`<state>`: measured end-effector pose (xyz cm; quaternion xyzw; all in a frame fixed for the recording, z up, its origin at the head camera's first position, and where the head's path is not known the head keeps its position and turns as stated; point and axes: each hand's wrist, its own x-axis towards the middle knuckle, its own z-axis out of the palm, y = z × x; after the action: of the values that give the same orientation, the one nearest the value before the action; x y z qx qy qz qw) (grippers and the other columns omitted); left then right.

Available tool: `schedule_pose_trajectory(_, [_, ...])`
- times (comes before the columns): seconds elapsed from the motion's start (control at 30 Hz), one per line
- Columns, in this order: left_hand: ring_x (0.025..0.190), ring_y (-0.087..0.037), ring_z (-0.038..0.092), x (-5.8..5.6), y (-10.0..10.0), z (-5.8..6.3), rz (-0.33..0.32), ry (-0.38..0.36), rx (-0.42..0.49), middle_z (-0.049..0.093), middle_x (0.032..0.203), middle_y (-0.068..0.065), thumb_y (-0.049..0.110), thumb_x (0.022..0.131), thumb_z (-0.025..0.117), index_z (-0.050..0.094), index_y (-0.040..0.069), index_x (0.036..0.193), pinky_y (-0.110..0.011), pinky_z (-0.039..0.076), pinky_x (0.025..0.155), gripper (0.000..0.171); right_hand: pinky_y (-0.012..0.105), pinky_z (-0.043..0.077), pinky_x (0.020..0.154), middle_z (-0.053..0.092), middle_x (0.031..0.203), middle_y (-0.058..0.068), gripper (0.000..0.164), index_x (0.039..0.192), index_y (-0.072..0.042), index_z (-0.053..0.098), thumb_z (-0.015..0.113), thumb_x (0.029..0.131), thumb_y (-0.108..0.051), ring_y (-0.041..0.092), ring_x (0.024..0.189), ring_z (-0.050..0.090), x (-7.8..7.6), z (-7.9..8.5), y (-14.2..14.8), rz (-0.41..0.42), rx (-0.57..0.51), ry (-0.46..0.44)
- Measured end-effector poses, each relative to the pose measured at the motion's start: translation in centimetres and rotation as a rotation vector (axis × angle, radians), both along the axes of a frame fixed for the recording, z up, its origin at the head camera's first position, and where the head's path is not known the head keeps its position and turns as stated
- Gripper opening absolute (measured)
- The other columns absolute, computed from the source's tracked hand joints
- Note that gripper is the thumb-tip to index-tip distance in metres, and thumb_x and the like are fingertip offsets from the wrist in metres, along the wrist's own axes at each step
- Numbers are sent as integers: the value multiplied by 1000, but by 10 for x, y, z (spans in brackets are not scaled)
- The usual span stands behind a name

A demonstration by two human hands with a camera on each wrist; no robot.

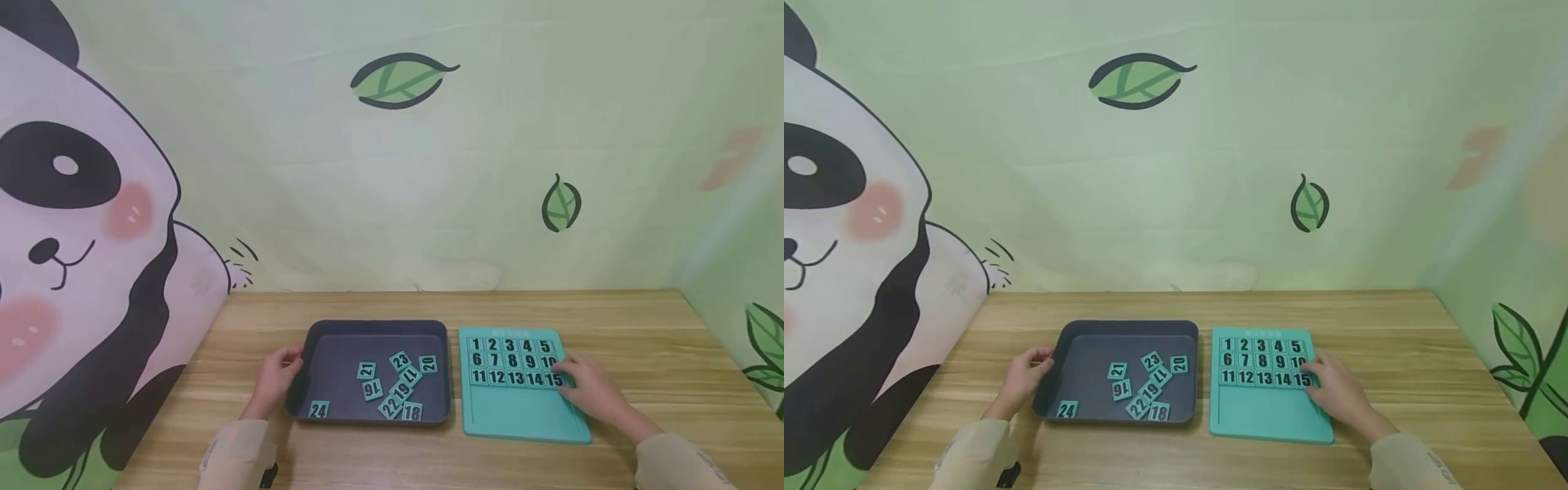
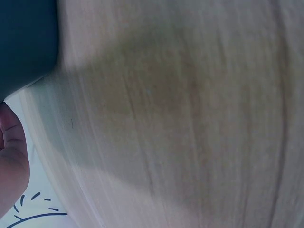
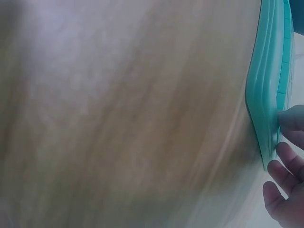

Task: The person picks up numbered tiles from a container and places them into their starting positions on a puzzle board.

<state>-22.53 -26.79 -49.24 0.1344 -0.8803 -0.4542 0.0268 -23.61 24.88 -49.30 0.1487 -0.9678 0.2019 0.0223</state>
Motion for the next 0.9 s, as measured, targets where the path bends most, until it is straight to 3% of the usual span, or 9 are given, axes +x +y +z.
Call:
schedule_pose_trajectory(0.13, [96, -28, 53, 0, -1, -1, -3, 7, -2, 57, 102, -19, 5, 86, 49, 54, -4, 112, -39, 47, 80, 28, 50, 43, 77, 56, 98, 13, 36, 101, -3, 62, 69, 66, -9, 32, 93, 50, 0, 6, -4, 13, 14, 13])
schedule_pose_trajectory(0.37, [95, -28, 54, 1, 0, -1, 9, 16, -12, 58, 101, -19, 5, 85, 50, 55, -4, 111, -39, 47, 79, 27, 46, 46, 77, 58, 98, 12, 33, 103, -3, 62, 67, 71, -12, 29, 91, 54, -1, 23, -29, 100, -9, 126])
schedule_pose_trajectory(0.63, [96, -27, 54, 0, -1, -1, 5, 13, -13, 58, 102, -18, 6, 86, 50, 55, -2, 111, -39, 47, 80, 27, 45, 45, 83, 59, 103, 9, 26, 101, -3, 63, 64, 75, -9, 29, 100, 52, 0, 30, -71, 180, -106, 168])
schedule_pose_trajectory(0.9, [95, -28, 55, 0, -2, -2, -9, 38, -19, 59, 101, -19, 5, 85, 51, 56, -4, 110, -39, 48, 79, 27, 43, 45, 87, 59, 106, 7, 26, 101, -6, 64, 65, 76, -14, 26, 104, 52, -1, 37, -110, 255, -108, 162])
